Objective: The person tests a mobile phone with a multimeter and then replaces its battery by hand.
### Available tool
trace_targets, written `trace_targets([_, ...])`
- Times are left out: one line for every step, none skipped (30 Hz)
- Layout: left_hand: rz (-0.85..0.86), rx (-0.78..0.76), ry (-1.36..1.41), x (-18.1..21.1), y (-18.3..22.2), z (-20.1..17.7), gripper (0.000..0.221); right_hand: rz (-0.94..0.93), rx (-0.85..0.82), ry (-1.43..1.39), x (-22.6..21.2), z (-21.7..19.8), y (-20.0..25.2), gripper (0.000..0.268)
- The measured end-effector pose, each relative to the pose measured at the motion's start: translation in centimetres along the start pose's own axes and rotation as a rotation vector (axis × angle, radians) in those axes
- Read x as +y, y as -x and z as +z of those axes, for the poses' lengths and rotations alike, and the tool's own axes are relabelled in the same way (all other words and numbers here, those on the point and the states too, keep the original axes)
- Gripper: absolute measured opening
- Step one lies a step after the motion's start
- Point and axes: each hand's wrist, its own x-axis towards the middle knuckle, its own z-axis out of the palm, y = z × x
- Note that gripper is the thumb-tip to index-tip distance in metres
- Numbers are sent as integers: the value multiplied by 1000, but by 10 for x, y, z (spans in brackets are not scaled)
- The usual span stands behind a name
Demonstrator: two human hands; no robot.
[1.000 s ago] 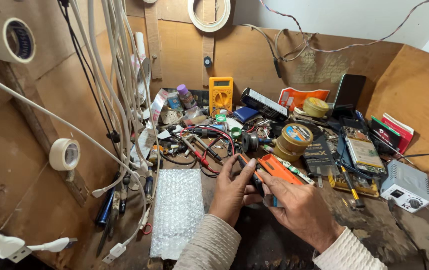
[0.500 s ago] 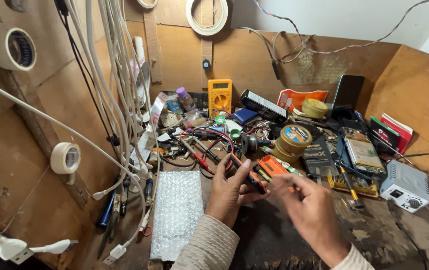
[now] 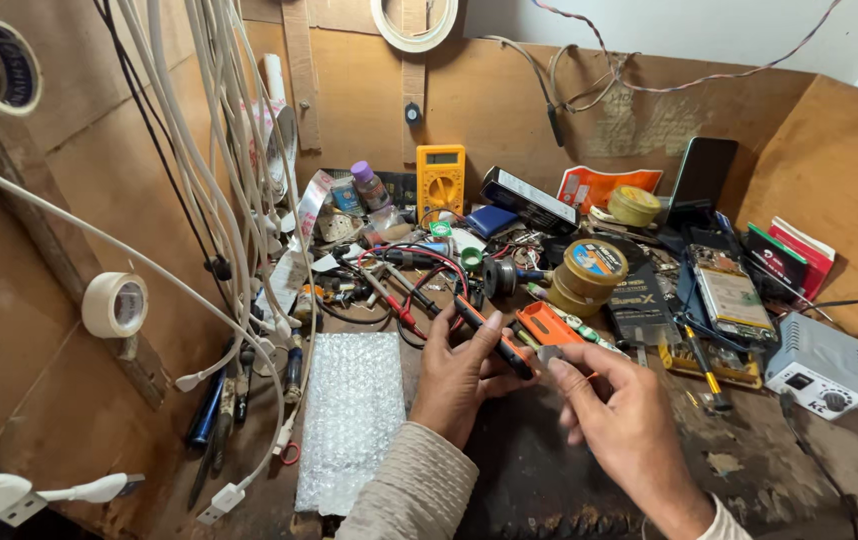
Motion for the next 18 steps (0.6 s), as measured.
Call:
trace_targets([6, 0, -10, 0, 0, 0, 70, 9, 35, -22, -4, 2, 3, 23])
trace_targets([11, 2, -20, -1, 1, 0, 71, -69, 66, 24, -7, 5, 7, 22])
trace_targets([11, 11, -31, -1, 1, 0, 72, -147, 97, 70, -10, 8, 11, 22])
trace_targets([11, 18, -41, -1, 1, 0, 73, -226, 130, 116, -12, 10, 14, 22])
trace_targets([12, 25, -52, -1, 2, 1, 74, -229, 153, 140, -13, 12, 15, 22])
trace_targets([14, 25, -52, -1, 2, 1, 76, -231, 176, 164, -14, 13, 16, 23])
trace_targets([16, 26, -53, -1, 2, 2, 77, -234, 199, 188, -14, 14, 16, 23])
trace_targets([17, 25, -53, 0, 2, 3, 79, -223, 193, 167, -14, 15, 16, 24])
trace_targets([27, 23, -58, 0, 3, 3, 80, -213, 187, 146, -13, 17, 16, 25])
trace_targets([35, 20, -63, 1, 3, 3, 80, -200, 180, 127, -12, 17, 16, 26])
trace_targets([42, 18, -69, 1, 4, 3, 81, -270, 192, 153, -10, 17, 16, 26])
trace_targets([48, 23, -85, 1, 4, 4, 81, -342, 204, 178, -9, 16, 16, 25])
trace_targets([54, 29, -100, 1, 4, 4, 82, -414, 216, 204, -8, 16, 15, 25])
trace_targets([60, 33, -116, 1, 4, 4, 82, -390, 214, 206, -7, 16, 15, 24])
trace_targets([56, 31, -106, 0, 4, 5, 82, -366, 212, 208, -6, 17, 15, 23])
trace_targets([55, 30, -95, 1, 4, 5, 81, -343, 209, 208, -6, 17, 14, 22])
trace_targets([53, 28, -84, 0, 4, 5, 81, -346, 212, 222, -7, 17, 14, 21])
trace_targets([62, 24, -88, 0, 4, 4, 80, -346, 214, 237, -7, 17, 14, 21])
